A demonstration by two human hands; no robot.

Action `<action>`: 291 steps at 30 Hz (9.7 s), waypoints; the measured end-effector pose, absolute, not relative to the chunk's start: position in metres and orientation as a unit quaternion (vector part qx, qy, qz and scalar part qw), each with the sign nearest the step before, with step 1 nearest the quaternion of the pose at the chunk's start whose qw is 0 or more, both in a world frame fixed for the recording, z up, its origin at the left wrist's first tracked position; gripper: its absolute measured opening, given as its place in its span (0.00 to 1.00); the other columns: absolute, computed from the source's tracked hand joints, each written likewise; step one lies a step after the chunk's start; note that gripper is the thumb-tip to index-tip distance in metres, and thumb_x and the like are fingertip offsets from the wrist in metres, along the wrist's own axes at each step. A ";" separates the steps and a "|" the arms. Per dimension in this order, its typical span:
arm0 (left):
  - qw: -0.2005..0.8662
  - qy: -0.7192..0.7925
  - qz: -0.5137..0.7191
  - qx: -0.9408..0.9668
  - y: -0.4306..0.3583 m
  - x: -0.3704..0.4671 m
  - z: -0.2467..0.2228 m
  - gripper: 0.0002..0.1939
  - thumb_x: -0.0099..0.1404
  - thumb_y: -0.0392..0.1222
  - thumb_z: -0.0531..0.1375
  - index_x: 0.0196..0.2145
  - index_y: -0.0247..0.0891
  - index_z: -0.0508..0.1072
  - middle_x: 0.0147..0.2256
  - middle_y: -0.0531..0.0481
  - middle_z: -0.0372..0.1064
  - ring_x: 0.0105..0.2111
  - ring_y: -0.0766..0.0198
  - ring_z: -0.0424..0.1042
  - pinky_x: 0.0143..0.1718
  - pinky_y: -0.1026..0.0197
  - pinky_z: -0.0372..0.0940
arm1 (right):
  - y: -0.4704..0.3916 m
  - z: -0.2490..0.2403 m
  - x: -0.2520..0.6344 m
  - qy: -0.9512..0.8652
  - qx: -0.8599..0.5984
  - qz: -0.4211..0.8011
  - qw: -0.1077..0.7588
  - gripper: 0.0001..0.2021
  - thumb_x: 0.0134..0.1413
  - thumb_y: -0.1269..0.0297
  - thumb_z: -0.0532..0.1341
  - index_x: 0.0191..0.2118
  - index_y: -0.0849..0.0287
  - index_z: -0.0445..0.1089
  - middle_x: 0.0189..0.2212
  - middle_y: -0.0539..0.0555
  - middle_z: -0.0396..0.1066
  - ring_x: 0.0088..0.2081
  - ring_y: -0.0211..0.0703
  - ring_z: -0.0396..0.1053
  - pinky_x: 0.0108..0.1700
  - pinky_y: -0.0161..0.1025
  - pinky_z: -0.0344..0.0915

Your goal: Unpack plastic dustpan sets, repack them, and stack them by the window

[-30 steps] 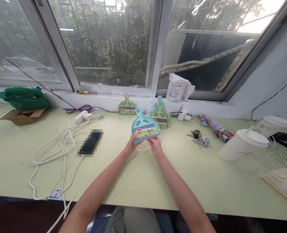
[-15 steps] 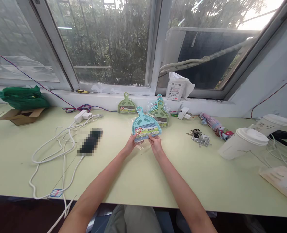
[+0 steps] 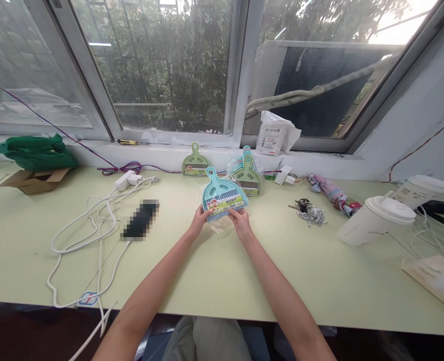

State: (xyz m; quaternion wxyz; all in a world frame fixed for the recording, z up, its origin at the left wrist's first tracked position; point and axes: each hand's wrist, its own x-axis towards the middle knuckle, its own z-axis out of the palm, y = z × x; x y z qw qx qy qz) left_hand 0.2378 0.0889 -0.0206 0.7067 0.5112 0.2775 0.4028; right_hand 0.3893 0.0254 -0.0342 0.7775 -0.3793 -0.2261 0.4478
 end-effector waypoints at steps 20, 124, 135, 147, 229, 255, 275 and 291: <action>0.726 0.248 0.388 0.511 0.090 0.240 -0.030 0.27 0.54 0.46 0.66 0.49 0.37 0.65 0.53 0.40 0.68 0.48 0.49 0.71 0.44 0.44 0.71 | 0.031 -0.046 0.404 -0.212 -0.392 0.495 0.746 0.19 0.32 0.69 0.73 0.36 0.60 0.72 0.39 0.54 0.78 0.44 0.47 0.75 0.50 0.44 0.72; 0.215 0.558 0.472 0.647 0.387 0.234 -0.068 0.22 0.65 0.38 0.55 0.57 0.37 0.66 0.48 0.37 0.65 0.53 0.51 0.62 0.55 0.52 0.57 | 0.336 -0.100 0.400 -0.558 -0.653 -0.030 0.511 0.33 0.60 0.62 0.44 0.68 0.66 0.37 0.63 0.69 0.52 0.63 0.55 0.54 0.60 0.54 0.55; 0.212 0.544 0.459 0.669 0.385 0.241 -0.069 0.34 0.67 0.43 0.51 0.66 0.28 0.46 0.58 0.29 0.57 0.59 0.47 0.55 0.59 0.46 0.51 | 0.316 -0.078 0.389 -0.499 -0.714 -0.119 0.476 0.39 0.61 0.47 0.46 0.67 0.73 0.41 0.64 0.77 0.48 0.64 0.66 0.50 0.59 0.60 0.54; 0.063 0.561 0.386 0.730 0.194 0.218 -0.057 0.36 0.64 0.30 0.45 0.68 0.32 0.38 0.67 0.36 0.42 0.66 0.51 0.45 0.65 0.41 0.35 | 0.203 -0.055 0.333 -0.606 -0.667 -0.120 0.417 0.12 0.56 0.69 0.52 0.44 0.58 0.69 0.49 0.62 0.66 0.55 0.54 0.57 0.60 0.55 0.47; 0.277 0.409 0.449 0.745 0.172 0.394 -0.063 0.35 0.55 0.29 0.58 0.60 0.36 0.55 0.56 0.34 0.51 0.60 0.47 0.54 0.59 0.43 0.54 | 0.081 -0.073 0.557 -0.447 -0.788 -0.031 0.422 0.28 0.58 0.69 0.46 0.64 0.66 0.50 0.58 0.66 0.61 0.57 0.53 0.62 0.55 0.48 0.61; 0.286 0.353 0.512 0.729 0.228 0.428 -0.063 0.29 0.70 0.50 0.46 0.64 0.34 0.50 0.60 0.35 0.54 0.62 0.53 0.52 0.62 0.48 0.48 | 0.135 -0.070 0.582 -0.470 -0.738 -0.070 0.479 0.34 0.64 0.50 0.40 0.69 0.63 0.28 0.69 0.63 0.37 0.69 0.51 0.39 0.64 0.54 0.48; 0.199 0.456 0.531 0.687 0.167 0.371 -0.060 0.29 0.68 0.46 0.49 0.63 0.35 0.48 0.63 0.34 0.49 0.64 0.54 0.48 0.62 0.47 0.47 | 0.114 -0.066 0.565 -0.503 -0.733 -0.269 0.371 0.36 0.63 0.54 0.46 0.69 0.63 0.28 0.69 0.68 0.30 0.69 0.57 0.33 0.62 0.63 0.45; 0.104 0.741 0.180 0.639 0.089 -0.005 0.003 0.57 0.52 0.64 0.62 0.66 0.29 0.41 0.58 0.26 0.58 0.59 0.37 0.56 0.55 0.44 0.55 | 0.008 -0.055 0.419 -0.713 -0.591 -0.226 0.301 0.11 0.62 0.72 0.51 0.44 0.57 0.68 0.36 0.53 0.74 0.41 0.44 0.67 0.52 0.43 0.49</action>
